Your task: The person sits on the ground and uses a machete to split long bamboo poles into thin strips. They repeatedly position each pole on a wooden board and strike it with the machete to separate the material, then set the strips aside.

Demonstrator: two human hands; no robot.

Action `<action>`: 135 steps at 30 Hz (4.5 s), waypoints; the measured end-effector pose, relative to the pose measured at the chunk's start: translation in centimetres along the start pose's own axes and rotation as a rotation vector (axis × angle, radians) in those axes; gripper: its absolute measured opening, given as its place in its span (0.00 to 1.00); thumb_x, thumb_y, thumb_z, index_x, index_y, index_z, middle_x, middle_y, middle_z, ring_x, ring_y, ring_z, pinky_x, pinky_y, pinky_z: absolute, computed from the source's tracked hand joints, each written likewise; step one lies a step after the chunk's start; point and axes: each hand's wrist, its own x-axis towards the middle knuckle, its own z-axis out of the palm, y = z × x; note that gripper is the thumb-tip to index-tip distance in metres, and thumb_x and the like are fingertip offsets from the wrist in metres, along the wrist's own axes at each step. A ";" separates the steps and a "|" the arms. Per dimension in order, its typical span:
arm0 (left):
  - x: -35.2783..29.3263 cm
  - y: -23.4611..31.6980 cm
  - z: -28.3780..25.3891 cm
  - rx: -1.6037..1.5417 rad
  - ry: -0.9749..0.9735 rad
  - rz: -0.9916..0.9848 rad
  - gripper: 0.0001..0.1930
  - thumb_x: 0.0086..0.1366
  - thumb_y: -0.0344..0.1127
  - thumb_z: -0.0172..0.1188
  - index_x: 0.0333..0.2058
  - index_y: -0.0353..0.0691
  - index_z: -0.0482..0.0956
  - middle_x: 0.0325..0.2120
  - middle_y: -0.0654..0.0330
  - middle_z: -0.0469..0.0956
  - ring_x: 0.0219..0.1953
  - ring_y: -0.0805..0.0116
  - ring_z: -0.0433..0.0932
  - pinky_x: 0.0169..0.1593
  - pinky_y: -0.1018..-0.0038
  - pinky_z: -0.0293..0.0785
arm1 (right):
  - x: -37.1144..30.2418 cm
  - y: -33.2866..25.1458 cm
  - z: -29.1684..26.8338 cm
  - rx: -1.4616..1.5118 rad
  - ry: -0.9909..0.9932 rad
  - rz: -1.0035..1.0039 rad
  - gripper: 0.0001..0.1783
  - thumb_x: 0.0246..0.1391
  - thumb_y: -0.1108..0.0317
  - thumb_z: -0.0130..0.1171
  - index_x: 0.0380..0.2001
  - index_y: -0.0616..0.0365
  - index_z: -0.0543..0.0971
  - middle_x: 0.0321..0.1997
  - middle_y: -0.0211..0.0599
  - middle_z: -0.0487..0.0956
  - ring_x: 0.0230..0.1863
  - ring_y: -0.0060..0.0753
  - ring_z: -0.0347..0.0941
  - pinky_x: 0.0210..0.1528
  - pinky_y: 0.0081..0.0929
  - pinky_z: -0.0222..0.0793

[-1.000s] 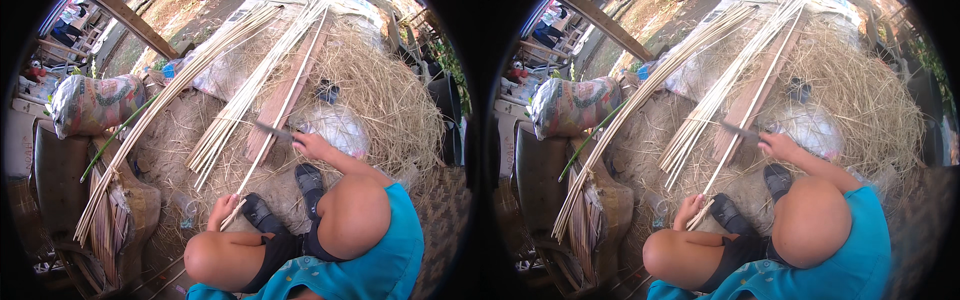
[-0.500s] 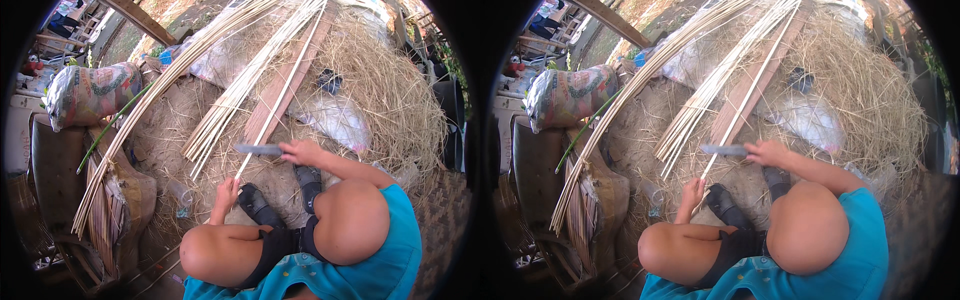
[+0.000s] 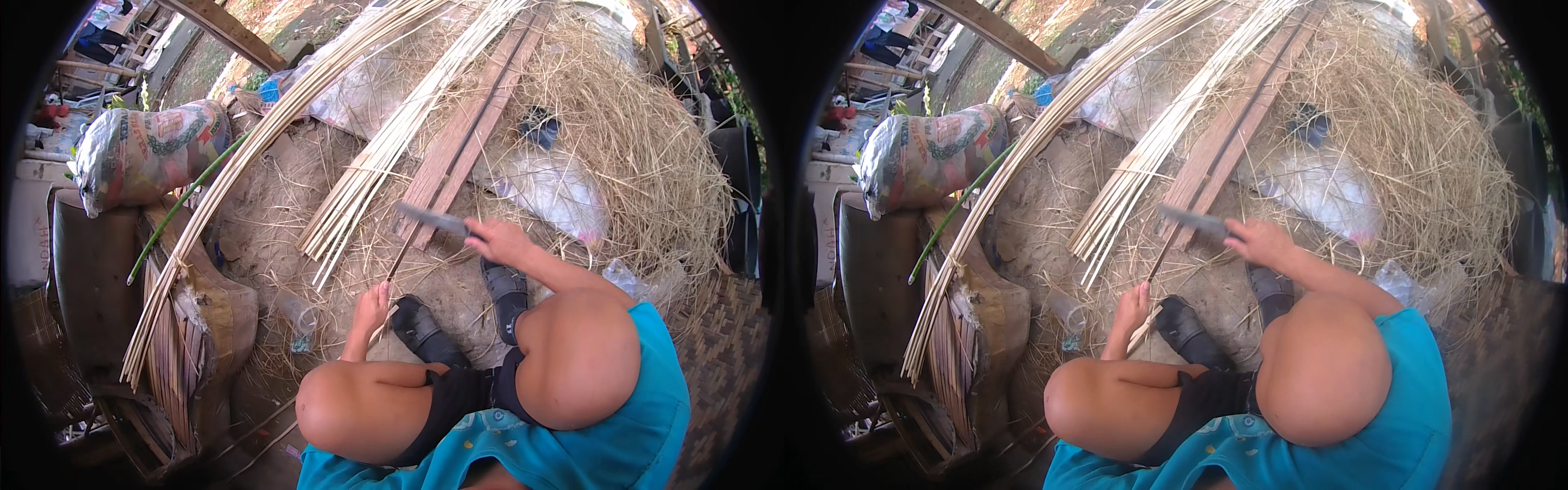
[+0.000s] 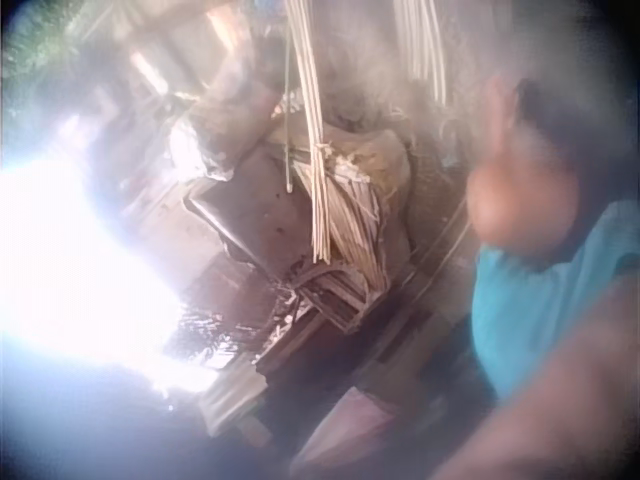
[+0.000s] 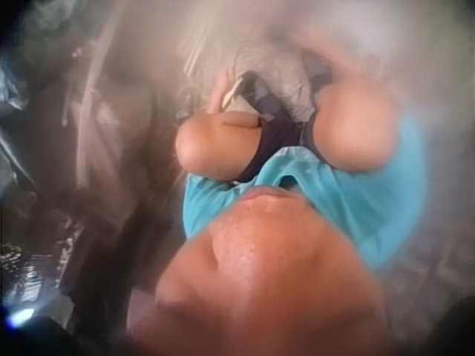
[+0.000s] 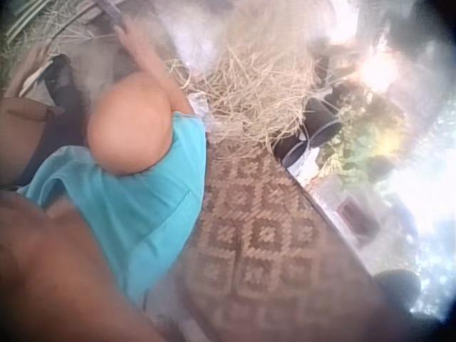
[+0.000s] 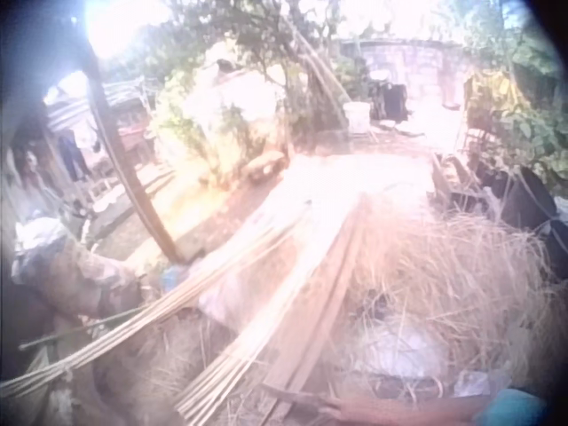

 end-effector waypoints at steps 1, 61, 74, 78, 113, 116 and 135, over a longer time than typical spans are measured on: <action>-0.4 -0.2 -0.1 0.020 0.014 0.005 0.28 0.79 0.51 0.42 0.30 0.33 0.78 0.26 0.38 0.79 0.33 0.33 0.79 0.37 0.45 0.71 | 0.7 0.1 -0.6 -0.008 0.010 0.030 0.23 0.66 0.47 0.54 0.55 0.49 0.74 0.34 0.54 0.82 0.35 0.64 0.80 0.40 0.55 0.77; -1.1 -5.6 -0.2 -0.376 -0.066 -0.042 0.22 0.77 0.47 0.51 0.32 0.33 0.80 0.18 0.60 0.75 0.22 0.71 0.70 0.29 0.69 0.68 | 4.8 4.5 -2.1 0.003 0.018 0.118 0.24 0.66 0.44 0.53 0.54 0.49 0.77 0.27 0.52 0.81 0.31 0.60 0.81 0.36 0.51 0.79; -3.4 -3.0 -0.9 -0.022 0.056 -0.043 0.20 0.76 0.44 0.50 0.33 0.34 0.79 0.25 0.41 0.80 0.32 0.38 0.81 0.37 0.51 0.73 | 2.7 0.1 -1.1 -0.003 -0.034 0.098 0.23 0.68 0.47 0.50 0.54 0.52 0.74 0.31 0.60 0.82 0.37 0.67 0.80 0.41 0.58 0.76; -1.2 -2.1 1.3 0.078 0.140 0.142 0.15 0.76 0.45 0.48 0.41 0.38 0.75 0.19 0.37 0.77 0.25 0.30 0.77 0.31 0.42 0.72 | -1.6 -4.5 2.0 -0.135 -0.332 -0.382 0.24 0.68 0.41 0.49 0.59 0.40 0.71 0.33 0.56 0.80 0.36 0.65 0.80 0.40 0.55 0.78; -4.1 -2.1 -2.0 0.007 0.082 0.029 0.19 0.76 0.48 0.50 0.36 0.34 0.73 0.28 0.35 0.80 0.33 0.31 0.79 0.36 0.42 0.72 | 1.3 0.1 0.5 0.050 0.006 0.040 0.22 0.69 0.47 0.50 0.55 0.48 0.73 0.31 0.57 0.82 0.37 0.65 0.81 0.41 0.57 0.76; 0.0 -0.2 -0.3 0.160 0.096 0.195 0.20 0.76 0.48 0.47 0.35 0.35 0.70 0.22 0.35 0.78 0.26 0.31 0.79 0.32 0.41 0.73 | -3.4 -7.0 1.8 -0.047 -0.447 -0.247 0.25 0.68 0.43 0.50 0.58 0.43 0.71 0.37 0.54 0.81 0.35 0.66 0.80 0.41 0.57 0.77; -12.4 -11.5 -2.4 -0.190 -0.062 -0.131 0.26 0.76 0.52 0.47 0.37 0.33 0.84 0.26 0.43 0.82 0.30 0.45 0.82 0.37 0.56 0.75 | 3.0 0.5 1.0 -0.123 -0.131 -0.050 0.24 0.69 0.42 0.48 0.52 0.49 0.75 0.33 0.56 0.82 0.33 0.61 0.81 0.34 0.52 0.78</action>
